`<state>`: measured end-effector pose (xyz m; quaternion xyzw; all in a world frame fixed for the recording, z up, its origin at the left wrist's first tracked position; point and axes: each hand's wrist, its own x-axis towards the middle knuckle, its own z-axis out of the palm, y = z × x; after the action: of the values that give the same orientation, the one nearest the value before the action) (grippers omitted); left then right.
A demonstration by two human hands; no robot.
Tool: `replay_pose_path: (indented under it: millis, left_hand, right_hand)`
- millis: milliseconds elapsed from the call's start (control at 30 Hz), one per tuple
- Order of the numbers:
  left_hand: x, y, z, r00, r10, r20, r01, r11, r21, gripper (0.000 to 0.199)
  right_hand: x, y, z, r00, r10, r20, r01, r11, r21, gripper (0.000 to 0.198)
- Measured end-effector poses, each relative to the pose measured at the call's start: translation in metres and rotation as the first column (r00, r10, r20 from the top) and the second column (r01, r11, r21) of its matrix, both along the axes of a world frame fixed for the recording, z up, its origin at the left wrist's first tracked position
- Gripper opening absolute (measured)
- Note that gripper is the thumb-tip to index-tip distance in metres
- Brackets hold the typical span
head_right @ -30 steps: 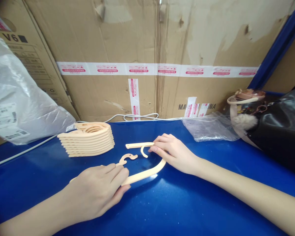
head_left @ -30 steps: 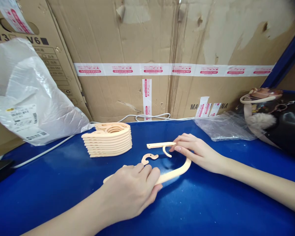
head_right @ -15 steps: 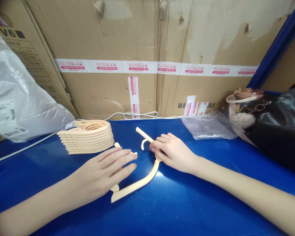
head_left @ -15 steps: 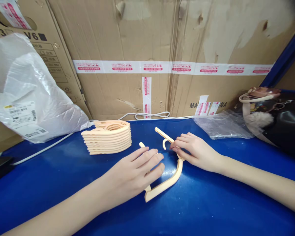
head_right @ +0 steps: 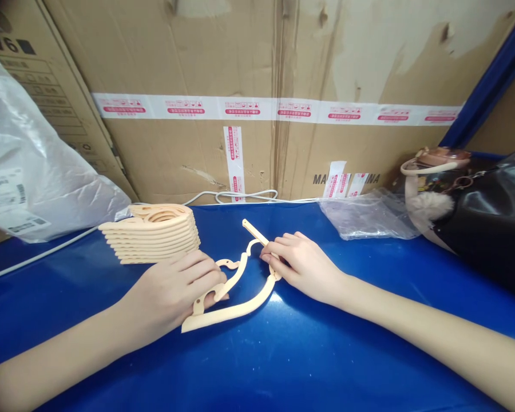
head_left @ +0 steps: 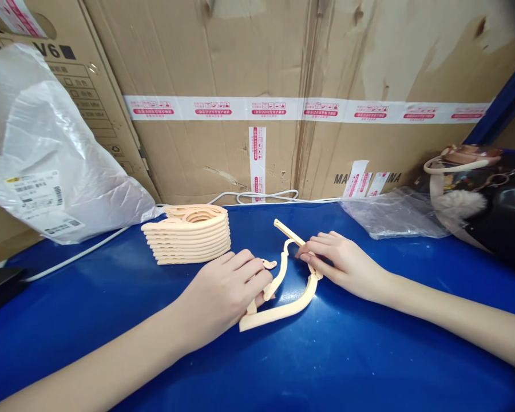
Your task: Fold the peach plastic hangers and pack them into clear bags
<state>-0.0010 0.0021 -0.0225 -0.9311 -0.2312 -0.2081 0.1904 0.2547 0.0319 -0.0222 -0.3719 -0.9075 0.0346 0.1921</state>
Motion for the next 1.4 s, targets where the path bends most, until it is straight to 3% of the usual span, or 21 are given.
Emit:
replay_pose_path:
  millis: [533,767,933,1067,1233,1400]
  left_hand:
    - [0.002,-0.009,0.000,0.995,-0.096,-0.032,0.082,0.951,-0.297,0.033]
    - [0.010,-0.024,0.010,0.998,-0.032,0.048,0.050,0.895,-0.444,0.012]
    - [0.010,-0.024,0.010,0.999,-0.037,0.019,0.041,0.899,-0.435,0.013]
    - [0.007,-0.020,0.009,0.997,-0.082,0.009,0.078,0.904,-0.420,0.012]
    - [0.006,-0.021,0.008,0.996,-0.090,-0.006,0.080,0.917,-0.392,0.027]
    - [0.007,-0.022,0.007,0.993,-0.104,-0.052,0.069,0.889,-0.453,0.025]
  right_hand:
    - [-0.002,-0.002,-0.001,0.998,-0.054,-0.030,0.053,0.998,-0.033,0.026]
    - [-0.003,-0.003,0.000,0.997,-0.052,-0.057,0.049,0.998,-0.046,0.023]
    - [-0.003,-0.004,0.001,0.996,-0.046,-0.074,0.041,0.997,-0.072,0.021]
    - [-0.002,-0.005,-0.001,0.995,0.036,-0.095,-0.044,0.995,-0.092,0.031]
    - [-0.004,-0.008,-0.004,0.982,0.184,-0.047,-0.184,0.983,0.003,0.032]
    - [-0.005,-0.009,-0.007,0.958,0.284,-0.046,-0.283,0.958,0.041,0.032]
